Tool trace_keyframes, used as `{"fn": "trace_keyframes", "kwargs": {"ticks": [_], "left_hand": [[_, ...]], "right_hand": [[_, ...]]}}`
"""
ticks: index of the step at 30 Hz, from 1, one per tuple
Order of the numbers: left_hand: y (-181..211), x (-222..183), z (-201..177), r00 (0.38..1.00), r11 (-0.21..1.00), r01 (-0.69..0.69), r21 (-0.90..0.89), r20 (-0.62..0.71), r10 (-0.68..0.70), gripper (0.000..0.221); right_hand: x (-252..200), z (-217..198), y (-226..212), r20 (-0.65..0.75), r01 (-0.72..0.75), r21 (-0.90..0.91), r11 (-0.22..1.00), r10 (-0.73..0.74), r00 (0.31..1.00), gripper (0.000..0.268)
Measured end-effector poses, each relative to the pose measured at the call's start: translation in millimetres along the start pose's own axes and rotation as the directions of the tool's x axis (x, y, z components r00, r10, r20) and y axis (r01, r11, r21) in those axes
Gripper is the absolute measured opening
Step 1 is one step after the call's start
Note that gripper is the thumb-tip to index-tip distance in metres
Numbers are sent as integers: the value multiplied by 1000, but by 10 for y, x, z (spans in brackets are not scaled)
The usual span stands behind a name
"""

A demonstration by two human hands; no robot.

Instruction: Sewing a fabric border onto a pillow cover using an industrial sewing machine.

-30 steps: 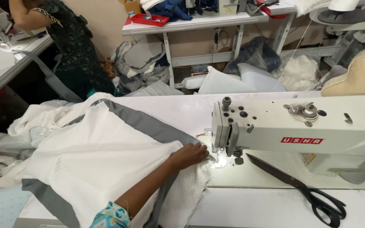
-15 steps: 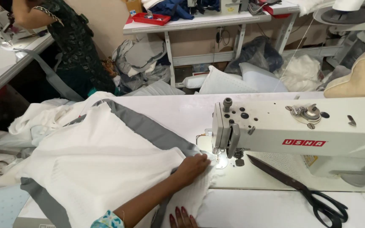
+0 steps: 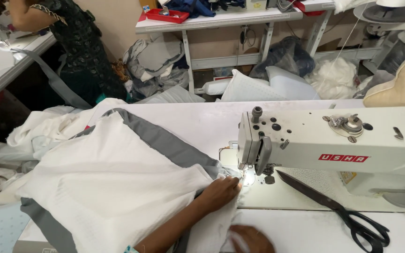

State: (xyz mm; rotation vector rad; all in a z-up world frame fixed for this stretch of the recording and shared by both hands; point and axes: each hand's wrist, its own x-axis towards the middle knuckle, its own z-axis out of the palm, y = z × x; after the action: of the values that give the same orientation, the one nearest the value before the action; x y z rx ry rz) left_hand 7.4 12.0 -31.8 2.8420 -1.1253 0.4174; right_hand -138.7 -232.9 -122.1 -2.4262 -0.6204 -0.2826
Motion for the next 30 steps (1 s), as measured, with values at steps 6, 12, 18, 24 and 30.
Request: {"fn": "trace_keyframes", "kwargs": {"ticks": [6, 12, 18, 24, 30], "left_hand": [[101, -64, -279, 980, 996, -46, -75, -198, 30, 19], [464, -27, -222, 859, 950, 198, -242, -425, -287, 28], [162, 203, -752, 803, 769, 370, -522, -237, -547, 16], [-301, 318, -381, 921, 874, 370, -314, -1, -390, 20], [-507, 401, 3, 960, 936, 273, -221, 6, -278, 9]], "right_hand": [[1630, -961, -303, 100, 127, -77, 989, -119, 988, 38], [1772, -899, -164, 119, 345, -184, 920, -327, 937, 43], [1788, -920, -152, 129, 341, -194, 920, -320, 938, 41], [1806, -943, -191, 174, 333, -193, 923, -302, 937, 44], [1791, -917, -168, 188, 343, -200, 918, -308, 933, 40]]}}
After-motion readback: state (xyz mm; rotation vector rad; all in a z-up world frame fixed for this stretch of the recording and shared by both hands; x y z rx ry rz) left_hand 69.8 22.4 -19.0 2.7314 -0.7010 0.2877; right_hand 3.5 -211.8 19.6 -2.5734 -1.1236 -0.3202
